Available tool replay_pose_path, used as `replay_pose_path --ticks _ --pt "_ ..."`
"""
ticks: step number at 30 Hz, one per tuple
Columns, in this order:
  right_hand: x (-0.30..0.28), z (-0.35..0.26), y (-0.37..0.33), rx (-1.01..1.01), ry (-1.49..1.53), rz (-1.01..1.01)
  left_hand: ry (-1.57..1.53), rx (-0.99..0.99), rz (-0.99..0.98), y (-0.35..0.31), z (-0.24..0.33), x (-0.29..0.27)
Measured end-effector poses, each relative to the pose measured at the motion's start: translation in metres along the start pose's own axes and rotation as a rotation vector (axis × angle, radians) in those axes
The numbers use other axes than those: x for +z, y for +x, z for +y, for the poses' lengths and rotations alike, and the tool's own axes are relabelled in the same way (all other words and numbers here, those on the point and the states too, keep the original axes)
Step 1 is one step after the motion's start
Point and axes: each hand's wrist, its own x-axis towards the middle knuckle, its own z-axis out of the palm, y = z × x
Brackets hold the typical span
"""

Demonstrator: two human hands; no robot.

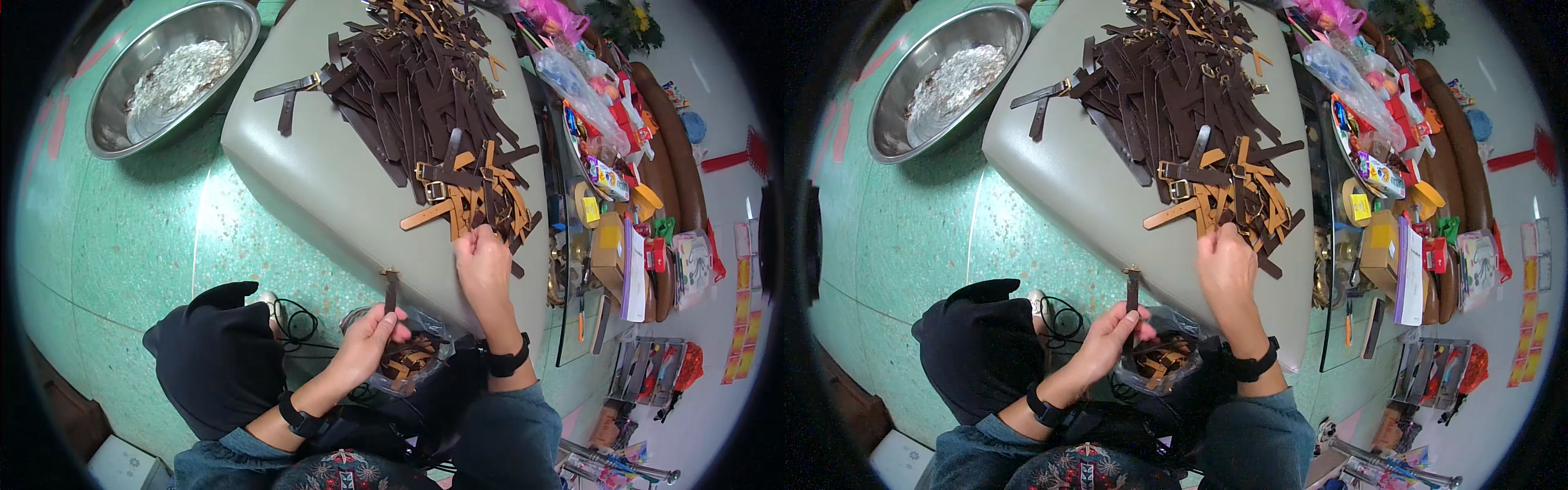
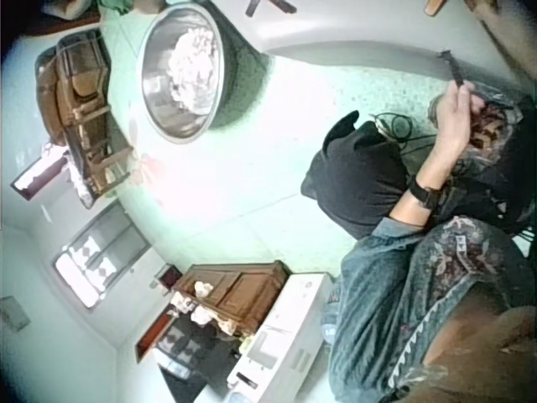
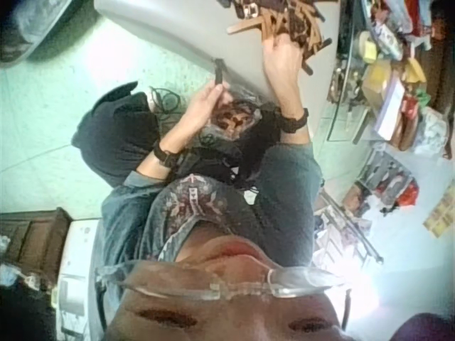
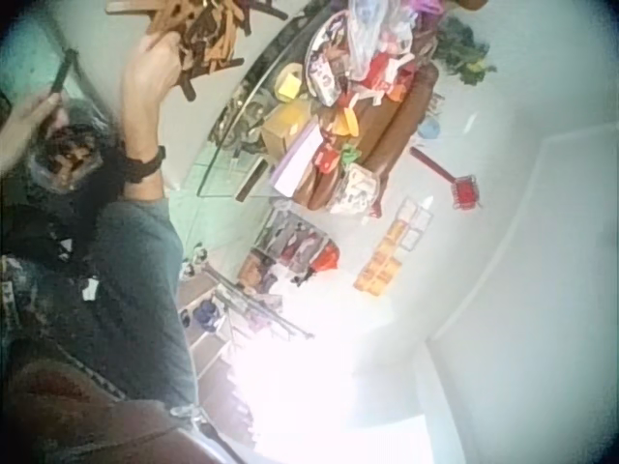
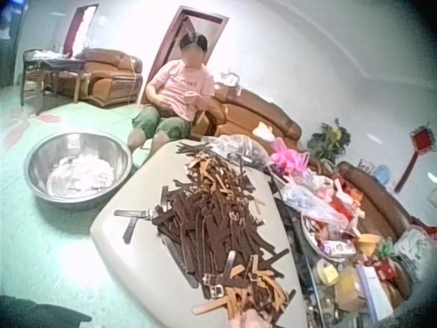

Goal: Assembling metal buckles onto leather straps.

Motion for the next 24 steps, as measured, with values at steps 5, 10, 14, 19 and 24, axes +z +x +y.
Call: replay_pose_path --ticks 5,10,14,19,24 --pt "-0.022 0.015 -0.022 0.028 0.215 -0.123 0.119 -0.12 -0.031 -0.005 0.005 -0.004" --pt "-0.047 0.028 -0.028 0.311 0.761 -0.058 -0.006 -0.252 -0.14 -0.007 0.015 0.0" --pt "-0.046 0.023 -0.02 0.174 0.769 0.078 -0.072 -0.237 -0.086 -0.005 0.011 -0.001" --pt "-0.066 0.006 -0.017 -0.001 0.765 0.355 -0.107 -0.221 -0.02 -0.004 0.011 -0.006" --pt "-0.101 0.05 -0.029 -0.063 1.095 0.372 -0.109 -0.278 -0.183 -0.008 0.021 0.001"
